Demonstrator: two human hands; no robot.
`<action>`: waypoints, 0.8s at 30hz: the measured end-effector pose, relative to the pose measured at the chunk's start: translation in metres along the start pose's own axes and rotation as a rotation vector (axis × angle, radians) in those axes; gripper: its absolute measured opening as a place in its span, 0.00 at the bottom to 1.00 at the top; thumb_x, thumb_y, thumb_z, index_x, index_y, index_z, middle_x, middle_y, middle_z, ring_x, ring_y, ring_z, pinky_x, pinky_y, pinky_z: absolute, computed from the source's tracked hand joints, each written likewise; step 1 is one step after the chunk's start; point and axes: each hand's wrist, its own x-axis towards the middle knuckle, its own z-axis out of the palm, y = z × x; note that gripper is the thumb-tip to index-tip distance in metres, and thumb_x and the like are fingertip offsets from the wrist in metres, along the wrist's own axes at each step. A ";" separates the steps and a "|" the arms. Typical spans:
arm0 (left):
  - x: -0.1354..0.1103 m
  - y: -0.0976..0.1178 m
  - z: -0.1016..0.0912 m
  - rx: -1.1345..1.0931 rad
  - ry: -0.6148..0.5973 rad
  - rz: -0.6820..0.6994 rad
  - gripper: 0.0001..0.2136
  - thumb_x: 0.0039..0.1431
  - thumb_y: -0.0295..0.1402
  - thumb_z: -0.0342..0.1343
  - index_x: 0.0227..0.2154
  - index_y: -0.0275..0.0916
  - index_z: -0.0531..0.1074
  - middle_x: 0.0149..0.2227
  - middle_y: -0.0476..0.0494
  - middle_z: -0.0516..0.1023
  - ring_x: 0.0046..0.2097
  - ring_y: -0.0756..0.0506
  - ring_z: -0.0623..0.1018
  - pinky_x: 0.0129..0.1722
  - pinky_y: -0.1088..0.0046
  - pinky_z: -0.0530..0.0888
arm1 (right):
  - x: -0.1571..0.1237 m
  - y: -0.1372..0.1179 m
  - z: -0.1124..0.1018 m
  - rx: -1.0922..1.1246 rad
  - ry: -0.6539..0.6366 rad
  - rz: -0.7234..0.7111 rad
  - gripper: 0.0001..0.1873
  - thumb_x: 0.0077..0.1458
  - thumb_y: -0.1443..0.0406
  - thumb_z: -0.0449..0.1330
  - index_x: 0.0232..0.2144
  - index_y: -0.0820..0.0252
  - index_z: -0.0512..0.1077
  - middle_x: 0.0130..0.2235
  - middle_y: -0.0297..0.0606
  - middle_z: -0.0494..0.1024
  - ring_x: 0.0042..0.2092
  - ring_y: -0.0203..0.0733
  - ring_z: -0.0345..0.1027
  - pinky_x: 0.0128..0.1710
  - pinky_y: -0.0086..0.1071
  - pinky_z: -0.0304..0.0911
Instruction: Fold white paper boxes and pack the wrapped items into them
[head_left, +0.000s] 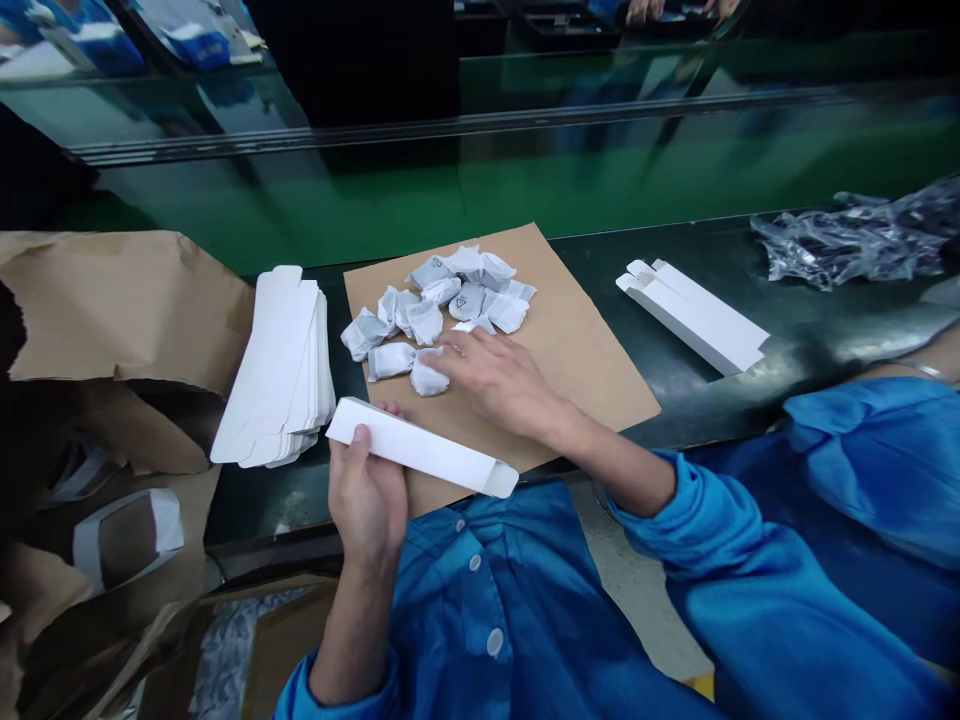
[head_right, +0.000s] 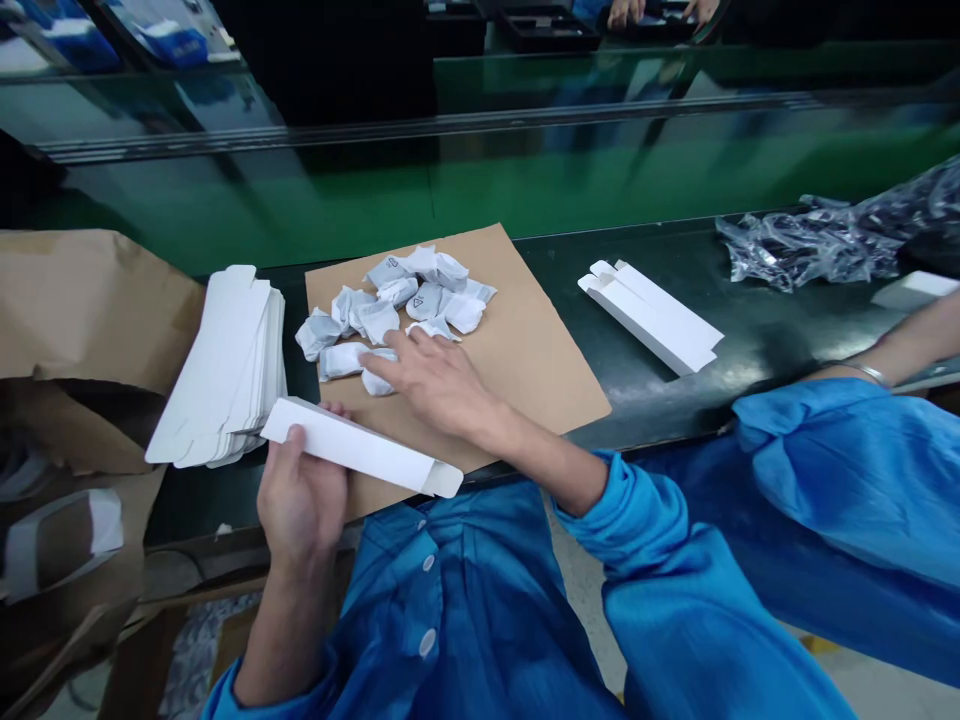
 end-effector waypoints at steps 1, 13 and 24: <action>0.004 -0.002 -0.002 0.008 0.006 0.024 0.20 0.63 0.41 0.52 0.55 0.39 0.64 0.54 0.36 0.73 0.58 0.41 0.72 0.60 0.59 0.68 | 0.007 0.006 0.005 -0.122 -0.077 -0.113 0.18 0.65 0.70 0.48 0.54 0.54 0.67 0.58 0.46 0.67 0.54 0.52 0.63 0.43 0.43 0.66; -0.005 0.029 -0.048 1.317 -0.621 0.918 0.36 0.55 0.37 0.62 0.65 0.51 0.54 0.66 0.39 0.60 0.67 0.35 0.59 0.65 0.49 0.56 | 0.001 0.039 0.011 0.068 -0.051 -0.055 0.09 0.60 0.72 0.52 0.43 0.65 0.67 0.44 0.46 0.74 0.41 0.42 0.67 0.33 0.32 0.62; 0.036 0.023 -0.038 1.437 -0.957 1.059 0.22 0.59 0.40 0.57 0.56 0.43 0.69 0.46 0.39 0.81 0.42 0.41 0.80 0.41 0.67 0.73 | -0.063 0.036 0.020 0.126 -0.072 0.193 0.22 0.60 0.59 0.60 0.53 0.66 0.69 0.49 0.50 0.76 0.51 0.51 0.66 0.50 0.45 0.63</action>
